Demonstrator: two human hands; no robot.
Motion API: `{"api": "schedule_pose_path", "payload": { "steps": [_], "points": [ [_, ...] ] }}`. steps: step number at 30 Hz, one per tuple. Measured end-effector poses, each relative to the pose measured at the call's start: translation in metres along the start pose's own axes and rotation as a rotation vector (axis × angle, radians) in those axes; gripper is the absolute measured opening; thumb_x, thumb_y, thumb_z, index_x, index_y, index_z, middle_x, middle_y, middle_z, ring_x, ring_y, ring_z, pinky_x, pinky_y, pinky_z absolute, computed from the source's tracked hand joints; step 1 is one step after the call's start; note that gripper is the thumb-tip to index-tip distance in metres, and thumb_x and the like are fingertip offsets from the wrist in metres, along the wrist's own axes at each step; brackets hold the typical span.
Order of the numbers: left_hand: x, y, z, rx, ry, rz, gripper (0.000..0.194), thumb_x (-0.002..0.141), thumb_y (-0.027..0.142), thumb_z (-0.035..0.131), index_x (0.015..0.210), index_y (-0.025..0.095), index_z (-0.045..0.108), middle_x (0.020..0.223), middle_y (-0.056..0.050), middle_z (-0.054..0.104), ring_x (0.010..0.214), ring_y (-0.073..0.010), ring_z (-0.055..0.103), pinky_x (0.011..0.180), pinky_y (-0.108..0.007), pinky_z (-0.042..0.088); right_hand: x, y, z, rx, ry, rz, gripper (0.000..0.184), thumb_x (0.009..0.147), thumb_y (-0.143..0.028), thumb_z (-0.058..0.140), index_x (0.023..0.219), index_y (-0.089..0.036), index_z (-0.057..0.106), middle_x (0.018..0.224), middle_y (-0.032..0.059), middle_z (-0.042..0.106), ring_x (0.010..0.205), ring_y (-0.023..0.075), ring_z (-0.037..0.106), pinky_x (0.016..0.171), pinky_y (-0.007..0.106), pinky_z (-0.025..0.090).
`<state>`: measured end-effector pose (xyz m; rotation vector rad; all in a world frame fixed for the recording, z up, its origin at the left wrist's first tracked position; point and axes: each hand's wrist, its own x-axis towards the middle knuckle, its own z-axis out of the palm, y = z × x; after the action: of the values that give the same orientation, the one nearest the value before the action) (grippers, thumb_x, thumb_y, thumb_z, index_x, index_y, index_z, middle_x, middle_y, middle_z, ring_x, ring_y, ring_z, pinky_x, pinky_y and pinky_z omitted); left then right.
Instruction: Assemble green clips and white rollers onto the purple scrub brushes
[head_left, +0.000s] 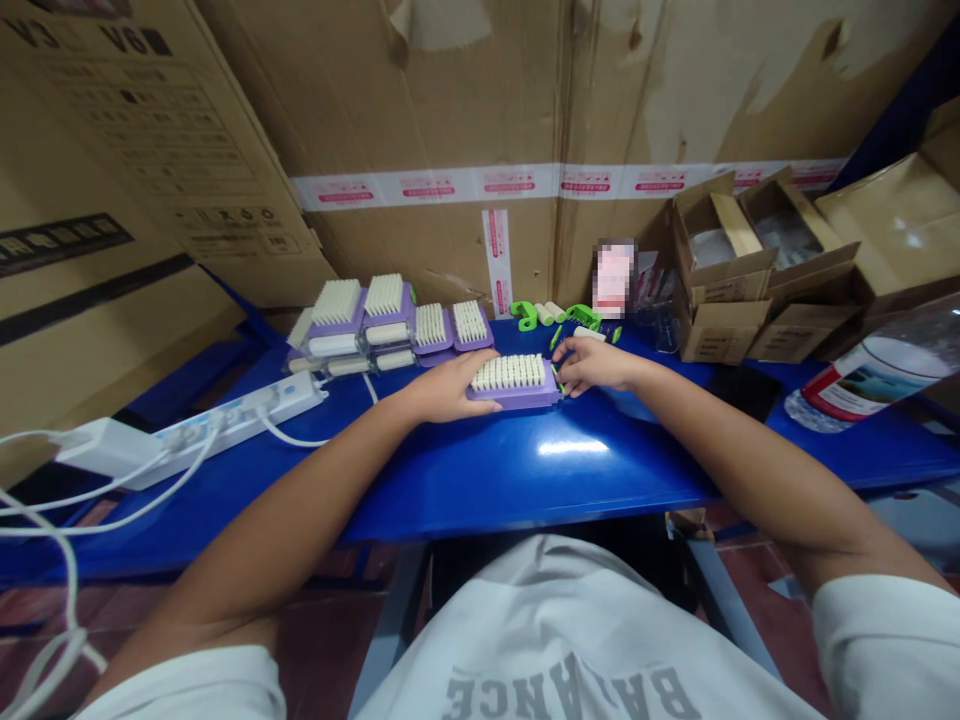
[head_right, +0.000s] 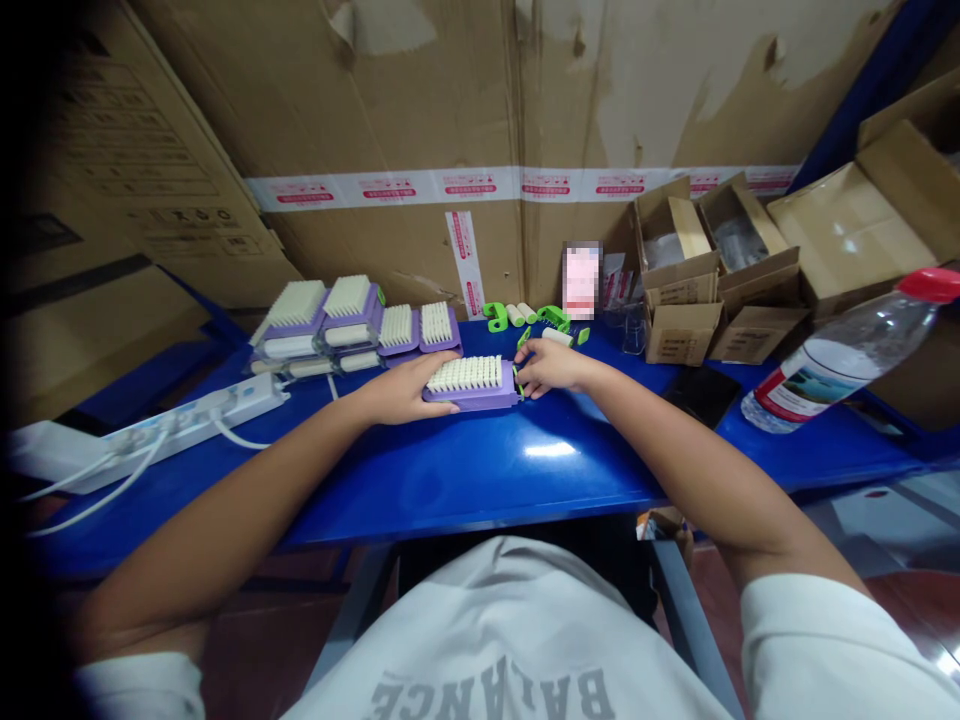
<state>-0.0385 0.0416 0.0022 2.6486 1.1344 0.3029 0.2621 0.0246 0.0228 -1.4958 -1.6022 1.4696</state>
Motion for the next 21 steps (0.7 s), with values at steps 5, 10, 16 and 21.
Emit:
{"api": "schedule_pose_path", "payload": {
  "steps": [5,10,16,21],
  "points": [
    [-0.0006,0.0020,-0.0010,0.006,-0.007,-0.005,0.096,0.083,0.069,0.069,0.159,0.016,0.043,0.162,-0.019,0.054,0.147,-0.0380,0.056,0.124,-0.047,0.044,0.0001,-0.0003,0.0012,-0.004,0.011,0.003,0.037,0.083,0.003,0.075,0.101,-0.019,0.051,0.064,-0.0032,0.070,0.054,0.0120,0.070,0.052,0.020,0.061],
    [-0.0007,0.0019,-0.0011,0.021,-0.002,-0.005,0.094,0.085,0.068,0.069,0.159,0.017,0.042,0.161,-0.018,0.054,0.147,-0.0372,0.056,0.123,-0.046,0.044,0.0007,0.0005,0.0026,0.026,0.031,-0.015,0.037,0.081,0.005,0.074,0.099,-0.020,0.052,0.063,-0.0022,0.070,0.054,0.0139,0.069,0.050,0.021,0.060],
    [-0.0005,0.0024,-0.0004,0.021,0.000,-0.006,0.095,0.084,0.069,0.070,0.159,0.017,0.043,0.161,-0.018,0.054,0.147,-0.0370,0.056,0.123,-0.046,0.044,0.0002,-0.0017,0.0037,0.054,0.052,0.022,0.034,0.085,0.005,0.070,0.098,-0.021,0.051,0.061,-0.0014,0.069,0.054,0.0149,0.069,0.051,0.023,0.061],
    [-0.0007,0.0029,-0.0006,0.006,-0.004,-0.008,0.095,0.084,0.068,0.069,0.158,0.016,0.043,0.161,-0.019,0.054,0.146,-0.0375,0.056,0.123,-0.047,0.044,0.0011,-0.0011,0.0035,0.075,0.054,0.014,0.034,0.086,0.005,0.068,0.097,-0.022,0.049,0.059,-0.0022,0.068,0.052,0.0143,0.068,0.051,0.023,0.062]
  ]
}}
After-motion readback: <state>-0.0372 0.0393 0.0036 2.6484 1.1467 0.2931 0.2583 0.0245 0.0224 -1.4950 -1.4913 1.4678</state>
